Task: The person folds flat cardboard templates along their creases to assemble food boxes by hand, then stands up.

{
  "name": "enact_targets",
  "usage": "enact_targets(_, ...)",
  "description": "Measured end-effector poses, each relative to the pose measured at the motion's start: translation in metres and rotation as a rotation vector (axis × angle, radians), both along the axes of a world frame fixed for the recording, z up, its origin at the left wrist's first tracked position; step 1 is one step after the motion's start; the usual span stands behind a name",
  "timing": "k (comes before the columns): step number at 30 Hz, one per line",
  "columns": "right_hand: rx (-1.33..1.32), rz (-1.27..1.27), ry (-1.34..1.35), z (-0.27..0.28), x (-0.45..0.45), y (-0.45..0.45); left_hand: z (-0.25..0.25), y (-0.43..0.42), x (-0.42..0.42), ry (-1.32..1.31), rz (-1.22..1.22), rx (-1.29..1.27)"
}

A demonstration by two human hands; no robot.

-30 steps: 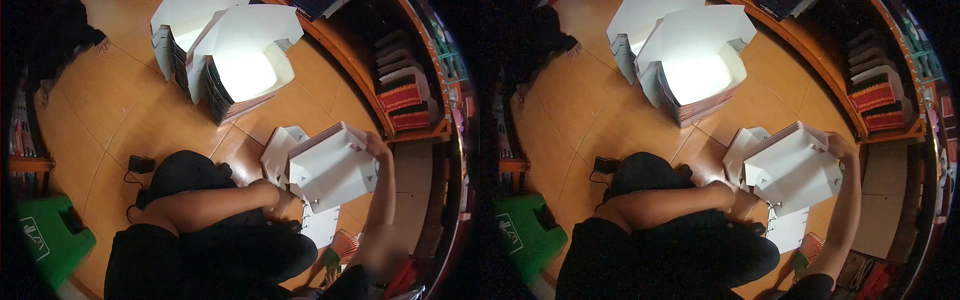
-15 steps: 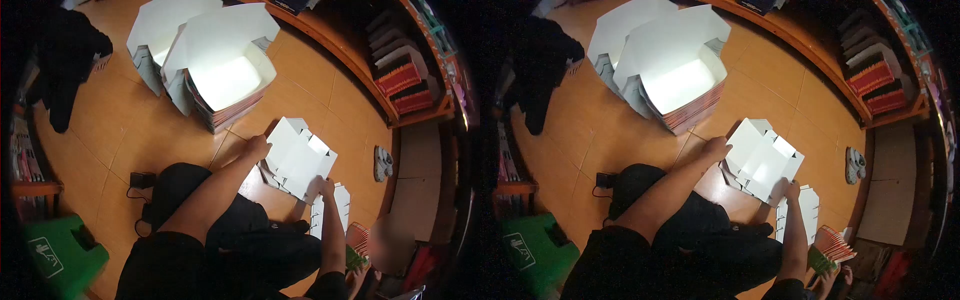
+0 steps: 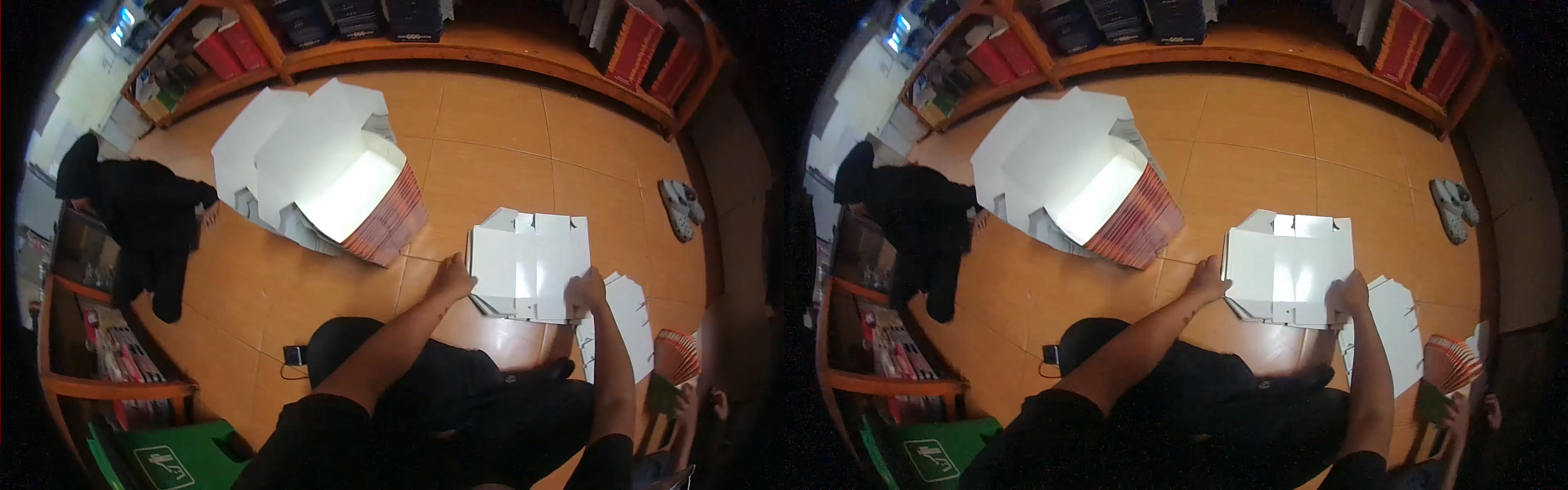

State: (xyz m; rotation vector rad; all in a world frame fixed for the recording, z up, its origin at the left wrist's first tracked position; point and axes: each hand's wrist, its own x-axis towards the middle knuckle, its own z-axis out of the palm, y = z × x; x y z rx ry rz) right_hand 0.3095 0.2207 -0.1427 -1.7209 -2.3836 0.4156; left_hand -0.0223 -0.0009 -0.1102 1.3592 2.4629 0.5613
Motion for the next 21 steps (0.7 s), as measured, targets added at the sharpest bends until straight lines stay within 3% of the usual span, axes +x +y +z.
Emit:
enact_targets(2,-0.113,-0.071,0.062,0.000,-0.003,0.001,0.002,0.009,-0.005,-0.676,0.079,-0.017)
enact_targets(3,-0.160,-0.105,0.181,0.008,-0.007,0.000,-0.002,0.009,-0.008,-0.659,0.066,-0.022)
enact_targets(5,-0.198,-0.164,0.307,0.019,-0.015,-0.010,-0.012,0.006,-0.008,-1.102,0.142,0.070)
enact_targets(6,-0.432,-0.179,0.375,0.022,-0.020,-0.018,-0.006,0.006,-0.004,-1.332,0.180,0.111)
enact_targets(7,-0.664,-0.190,0.445,0.026,-0.023,-0.025,0.001,0.003,-0.005,-1.291,0.156,0.091)
enact_targets(8,-0.708,-0.170,0.632,0.024,-0.023,-0.034,0.000,0.005,-0.009,-1.290,0.131,0.083)
enact_targets(11,-0.679,-0.125,0.783,0.005,-0.022,-0.033,-0.015,0.006,-0.023,-1.194,0.070,0.185)
enact_targets(14,-0.845,-0.102,0.834,0.021,-0.036,-0.030,-0.017,0.010,-0.029,-0.834,0.149,0.103)
enact_targets(15,-0.723,-0.046,0.653,0.000,-0.033,-0.018,-0.025,0.007,-0.034,-0.822,0.189,0.137)
enact_targets(16,-0.412,-0.013,0.483,0.043,-0.033,-0.037,-0.045,0.010,-0.045,-0.851,0.162,0.161)
enact_targets(17,-0.189,0.219,0.022,0.067,-0.029,-0.030,-0.053,0.010,-0.048,-0.908,0.219,0.173)
enact_targets(18,-0.158,0.087,0.111,0.046,-0.009,-0.022,-0.017,0.005,-0.039,-0.945,0.249,0.189)
enact_targets(19,-0.278,0.067,0.101,0.062,0.008,-0.023,-0.048,0.008,-0.054,-0.889,0.231,0.223)
enact_targets(20,-0.397,0.054,0.097,0.078,0.019,-0.026,-0.049,0.008,-0.058,-0.821,0.200,0.234)
enact_targets(21,-0.398,0.024,-0.027,0.079,0.035,-0.037,-0.015,0.002,-0.047,-0.779,0.236,0.228)
